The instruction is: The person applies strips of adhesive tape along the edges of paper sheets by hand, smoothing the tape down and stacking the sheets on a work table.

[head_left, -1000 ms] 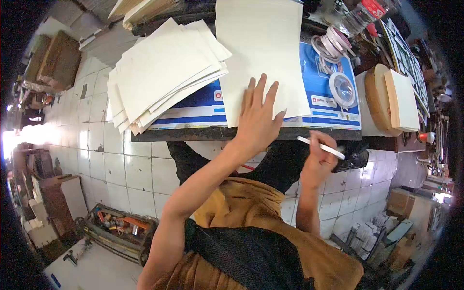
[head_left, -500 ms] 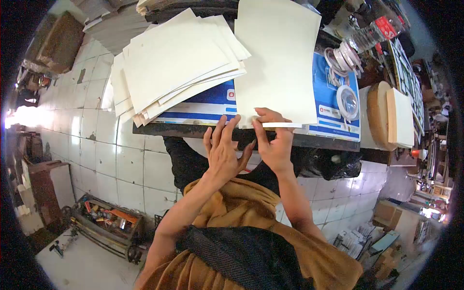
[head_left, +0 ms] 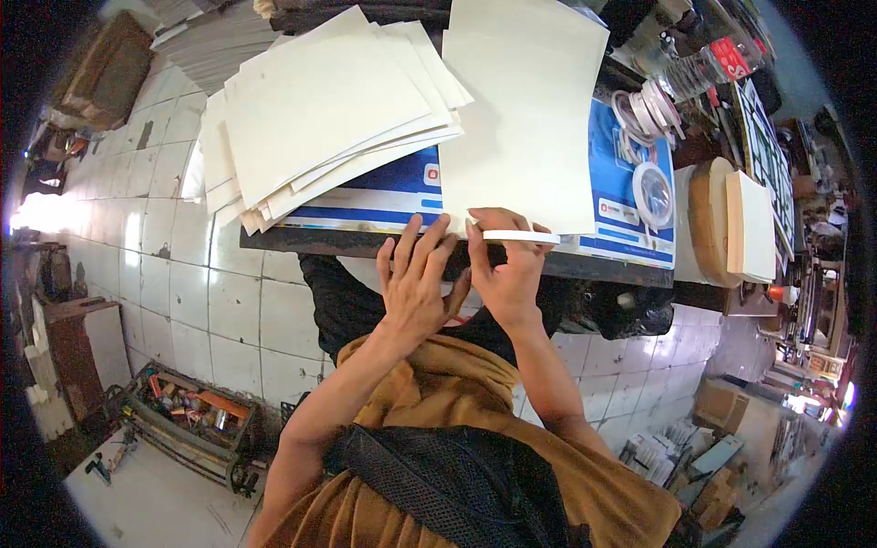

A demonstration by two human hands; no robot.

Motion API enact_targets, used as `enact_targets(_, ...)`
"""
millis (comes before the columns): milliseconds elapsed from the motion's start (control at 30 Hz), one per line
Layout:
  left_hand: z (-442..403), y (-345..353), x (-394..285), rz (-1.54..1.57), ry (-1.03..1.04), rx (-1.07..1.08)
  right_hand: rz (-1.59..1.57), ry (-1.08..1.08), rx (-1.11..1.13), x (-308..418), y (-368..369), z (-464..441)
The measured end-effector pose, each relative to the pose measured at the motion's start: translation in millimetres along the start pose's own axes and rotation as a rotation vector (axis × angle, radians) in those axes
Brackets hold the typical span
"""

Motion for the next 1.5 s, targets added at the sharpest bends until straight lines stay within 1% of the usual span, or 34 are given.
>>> enact_targets(33,-1,-1,-2,-0.007,-0.007,-0.002,0.024,-0.018,-0.030,-1,-1,2)
enact_targets(133,-5,-2,-5,0.014,-0.019,-0.020,-0.019,0.059,-0.129,-1,-9,12)
enact_targets(167,-5,-2,-5,0.027,-0.023,-0.026,-0.179,0.062,-0.156,-8,-13,14)
enact_targets(200,-7,-2,-5,0.027,-0.028,-0.034,-0.103,0.073,-0.221,-7,-26,13)
enact_targets(267,-8,-2,-8,0.037,-0.038,-0.037,-0.275,0.090,-0.268,-24,-41,14)
enact_targets(367,-9,0,-9,0.047,-0.053,-0.051,-0.186,0.090,-0.267,-42,-65,10)
enact_targets(400,-9,0,-9,0.042,-0.048,-0.052,-0.318,0.142,-0.286,-55,-68,11)
enact_targets(467,-9,0,-8,0.030,-0.045,-0.061,-0.173,0.150,-0.263,-69,-80,8)
enact_targets(567,-8,1,-8,0.035,-0.044,-0.058,-0.093,0.178,-0.166,-80,-79,4)
enact_targets(733,-8,1,-8,0.027,-0.048,-0.041,0.059,0.240,-0.074,-91,-65,5)
enact_targets(800,-8,1,-9,0.016,-0.045,-0.054,0.105,0.263,-0.055,-90,-63,5)
enact_targets(900,-8,1,-8,0.027,-0.037,-0.048,0.132,0.210,-0.077,-91,-62,5)
enact_targets(1000,-8,0,-8,0.026,-0.037,-0.053,0.214,0.212,-0.065,-92,-59,4)
enact_targets(1100,-9,-6,-12,0.047,-0.051,-0.006,0.303,0.210,-0.059,-83,-59,2)
enact_targets(1200,-17,-36,-19,0.046,-0.179,0.039,0.353,0.237,0.026,-72,-56,12)
enact_targets(1233,-20,-43,-21,0.034,-0.196,0.056,0.361,0.189,-0.027,-56,-53,16)
enact_targets(1267,-25,-41,-26,0.048,-0.116,0.092,0.228,0.116,-0.079,-47,-45,21)
enact_targets(1333,-43,-31,-43,0.074,0.036,0.155,0.221,0.169,-0.029,-24,-33,28)
enact_targets(1367,-50,-23,-50,0.079,0.034,0.240,0.122,0.174,-0.076,-14,-31,30)
enact_targets(1467,-55,-1,-45,-0.001,0.033,0.283,0.024,0.106,-0.331,-23,-45,38)
enact_targets(1500,-55,0,-46,-0.009,0.029,0.263,-0.033,0.096,-0.352,-33,-55,44)
Point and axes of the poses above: each hand's wrist, its own z-axis away from the middle knuckle, its own y-axis out of the palm, x = y × z, the point moved 3 cm from there along -z, towards the middle knuckle, and after that the axes turned 14 degrees about x, right-handed, at the moved point
